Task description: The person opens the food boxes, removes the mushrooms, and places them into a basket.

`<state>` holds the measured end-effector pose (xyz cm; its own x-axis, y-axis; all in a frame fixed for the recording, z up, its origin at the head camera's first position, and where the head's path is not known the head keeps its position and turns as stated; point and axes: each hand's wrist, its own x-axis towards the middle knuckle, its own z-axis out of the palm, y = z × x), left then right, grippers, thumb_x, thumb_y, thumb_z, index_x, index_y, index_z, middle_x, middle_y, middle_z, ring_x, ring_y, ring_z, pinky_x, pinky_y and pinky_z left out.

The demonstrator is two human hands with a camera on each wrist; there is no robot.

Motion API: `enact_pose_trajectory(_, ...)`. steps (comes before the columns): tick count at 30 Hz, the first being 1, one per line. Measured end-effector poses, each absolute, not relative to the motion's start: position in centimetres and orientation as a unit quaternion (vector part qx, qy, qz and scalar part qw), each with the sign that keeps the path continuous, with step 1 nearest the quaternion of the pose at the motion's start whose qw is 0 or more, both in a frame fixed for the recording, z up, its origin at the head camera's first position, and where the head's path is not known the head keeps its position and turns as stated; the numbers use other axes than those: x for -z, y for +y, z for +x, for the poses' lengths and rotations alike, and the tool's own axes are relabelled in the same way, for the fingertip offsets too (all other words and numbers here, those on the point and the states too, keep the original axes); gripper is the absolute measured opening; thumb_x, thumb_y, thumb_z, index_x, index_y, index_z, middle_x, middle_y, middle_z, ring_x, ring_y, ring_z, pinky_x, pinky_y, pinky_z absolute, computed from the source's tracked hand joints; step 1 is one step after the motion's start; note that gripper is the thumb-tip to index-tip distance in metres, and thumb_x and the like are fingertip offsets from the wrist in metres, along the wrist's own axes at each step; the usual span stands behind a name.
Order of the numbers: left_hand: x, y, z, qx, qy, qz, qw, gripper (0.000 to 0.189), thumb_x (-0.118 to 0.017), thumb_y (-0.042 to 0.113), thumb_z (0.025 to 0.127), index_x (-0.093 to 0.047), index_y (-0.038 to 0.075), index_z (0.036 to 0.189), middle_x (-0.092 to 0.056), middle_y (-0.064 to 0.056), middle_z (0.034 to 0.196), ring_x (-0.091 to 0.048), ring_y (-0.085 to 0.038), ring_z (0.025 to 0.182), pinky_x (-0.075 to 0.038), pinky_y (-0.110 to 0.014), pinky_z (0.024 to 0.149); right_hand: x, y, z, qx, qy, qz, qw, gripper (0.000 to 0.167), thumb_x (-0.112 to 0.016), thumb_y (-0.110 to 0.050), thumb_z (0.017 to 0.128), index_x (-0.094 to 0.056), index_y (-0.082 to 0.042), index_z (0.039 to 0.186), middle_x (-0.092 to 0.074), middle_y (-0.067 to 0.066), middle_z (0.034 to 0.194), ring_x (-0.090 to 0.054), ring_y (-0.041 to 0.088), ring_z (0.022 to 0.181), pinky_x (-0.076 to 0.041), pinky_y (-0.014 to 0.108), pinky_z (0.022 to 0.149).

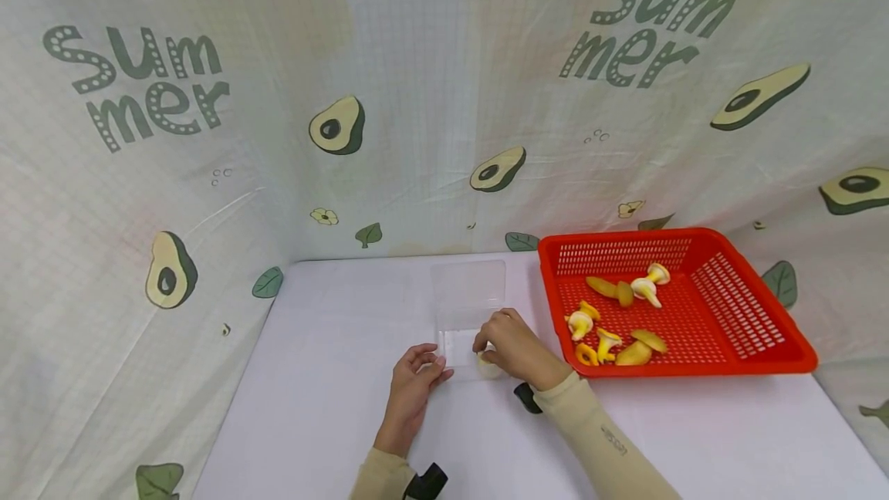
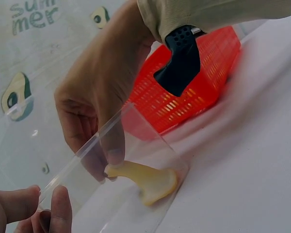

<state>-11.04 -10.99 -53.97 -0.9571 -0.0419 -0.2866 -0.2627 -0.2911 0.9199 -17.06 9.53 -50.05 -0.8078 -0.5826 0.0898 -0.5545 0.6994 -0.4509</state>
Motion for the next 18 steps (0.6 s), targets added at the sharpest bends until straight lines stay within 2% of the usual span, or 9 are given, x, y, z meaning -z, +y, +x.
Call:
enact_pose_trajectory(10, 53.95, -10.94, -11.01, -0.798, 0.586, -0.124, 0.069, 0.037, -0.063, -0.011, 0.099, -0.048, -0.016, 0.132, -0.055, -0.004, 0.098, -0.065, -0.012, 0.082, -0.066, -0.027, 0.082, 49.95, 9.95, -16.64, 0.253, 0.916, -0.310, 0.026, 0.011, -0.087, -0.003, 0.085, -0.086, -0.008, 0.094, -0.079, 0.000, 0.089, -0.061, 0.022, 0.091, -0.051, 0.049, 0.100)
enact_pose_trajectory(18, 53.90, -11.00, -10.82, -0.796, 0.587, -0.126, 0.069, 0.036, -0.063, -0.011, 0.099, -0.048, -0.016, 0.132, -0.055, -0.003, 0.098, -0.065, -0.013, 0.083, -0.066, -0.027, 0.082, 50.22, 10.02, -16.30, 0.268, 0.915, -0.302, 0.012, 0.012, -0.087, -0.005, 0.085, -0.086, -0.011, 0.096, -0.078, -0.002, 0.091, -0.060, 0.021, 0.094, -0.049, 0.050, 0.104)
